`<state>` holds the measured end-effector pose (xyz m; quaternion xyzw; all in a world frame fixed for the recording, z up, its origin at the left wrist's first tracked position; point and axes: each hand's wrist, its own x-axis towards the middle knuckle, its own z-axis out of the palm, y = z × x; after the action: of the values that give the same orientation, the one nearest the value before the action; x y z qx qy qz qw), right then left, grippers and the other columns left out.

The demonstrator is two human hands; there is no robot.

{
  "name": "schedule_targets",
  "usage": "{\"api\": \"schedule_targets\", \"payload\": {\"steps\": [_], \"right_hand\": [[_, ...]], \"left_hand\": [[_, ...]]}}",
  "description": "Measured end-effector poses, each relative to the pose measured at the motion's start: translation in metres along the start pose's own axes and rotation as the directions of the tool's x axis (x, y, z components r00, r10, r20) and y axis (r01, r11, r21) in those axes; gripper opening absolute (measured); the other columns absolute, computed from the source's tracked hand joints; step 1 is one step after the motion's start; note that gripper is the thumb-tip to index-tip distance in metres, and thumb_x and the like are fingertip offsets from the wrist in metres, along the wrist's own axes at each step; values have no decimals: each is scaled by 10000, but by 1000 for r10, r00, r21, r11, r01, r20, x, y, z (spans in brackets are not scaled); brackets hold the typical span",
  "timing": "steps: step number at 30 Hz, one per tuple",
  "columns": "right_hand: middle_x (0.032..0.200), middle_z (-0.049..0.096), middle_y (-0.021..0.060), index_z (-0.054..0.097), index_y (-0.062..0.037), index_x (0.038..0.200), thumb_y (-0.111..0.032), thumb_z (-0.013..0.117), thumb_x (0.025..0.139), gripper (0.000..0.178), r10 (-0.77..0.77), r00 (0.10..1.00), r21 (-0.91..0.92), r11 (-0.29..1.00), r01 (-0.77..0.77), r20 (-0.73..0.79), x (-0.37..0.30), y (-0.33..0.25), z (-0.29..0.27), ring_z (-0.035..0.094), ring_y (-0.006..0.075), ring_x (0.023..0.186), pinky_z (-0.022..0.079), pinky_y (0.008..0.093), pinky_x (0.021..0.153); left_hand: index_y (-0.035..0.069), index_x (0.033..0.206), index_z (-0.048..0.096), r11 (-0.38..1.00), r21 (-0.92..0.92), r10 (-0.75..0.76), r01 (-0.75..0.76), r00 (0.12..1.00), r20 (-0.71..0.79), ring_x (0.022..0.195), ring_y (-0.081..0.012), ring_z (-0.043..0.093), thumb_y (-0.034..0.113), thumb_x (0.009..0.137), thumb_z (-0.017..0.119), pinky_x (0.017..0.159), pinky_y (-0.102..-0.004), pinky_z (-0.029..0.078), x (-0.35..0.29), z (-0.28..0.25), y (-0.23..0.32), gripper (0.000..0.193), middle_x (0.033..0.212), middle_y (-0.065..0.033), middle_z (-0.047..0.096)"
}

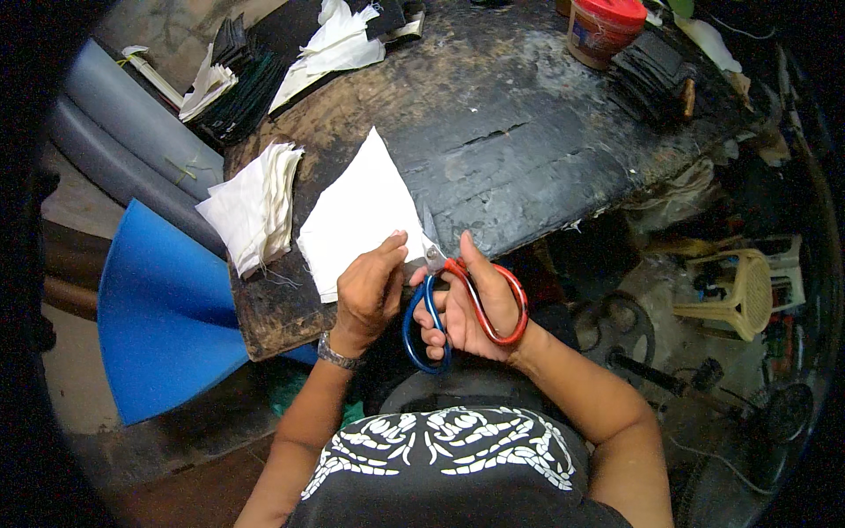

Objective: The person uses scissors to cut a stack of white fabric pieces into smaller shapes. They repeatedly trim the edges, separate cut pieces, and stack the finished pieces on the table.

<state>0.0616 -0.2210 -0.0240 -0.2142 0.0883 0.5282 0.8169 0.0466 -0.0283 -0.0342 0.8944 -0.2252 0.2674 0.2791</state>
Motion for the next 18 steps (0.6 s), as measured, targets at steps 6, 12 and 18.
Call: {"api": "schedule_targets", "payload": {"steps": [6,12,18], "right_hand": [[629,466,49,493,-81,1094,-746,259,910,728,-68,998,-58,996,67,-4,6,-1,1,401,106,421,331,244,375],[755,507,116,447,-65,1166,-784,272,880,792,24,998,-69,997,-20,60,14,-20,4,506,200,533,427,322,490],[768,525,117,456,-77,1168,-793,269,872,797,130,991,-175,977,-122,35,9,-27,8,528,208,581,445,351,537]], "left_hand": [[-37,1040,594,1000,-17,6,-6,999,-37,996,-313,681,-81,755,648,791,-359,552,-3,3,-5,294,1095,-204,673],[-52,1058,575,995,-71,-80,76,995,-58,950,-326,692,-117,756,627,764,-368,563,-5,3,-7,313,1109,-211,669],[-14,1118,527,969,-161,-201,186,976,-80,1128,-330,627,-105,894,506,935,-376,526,-2,5,-9,243,1192,-210,641]]}}
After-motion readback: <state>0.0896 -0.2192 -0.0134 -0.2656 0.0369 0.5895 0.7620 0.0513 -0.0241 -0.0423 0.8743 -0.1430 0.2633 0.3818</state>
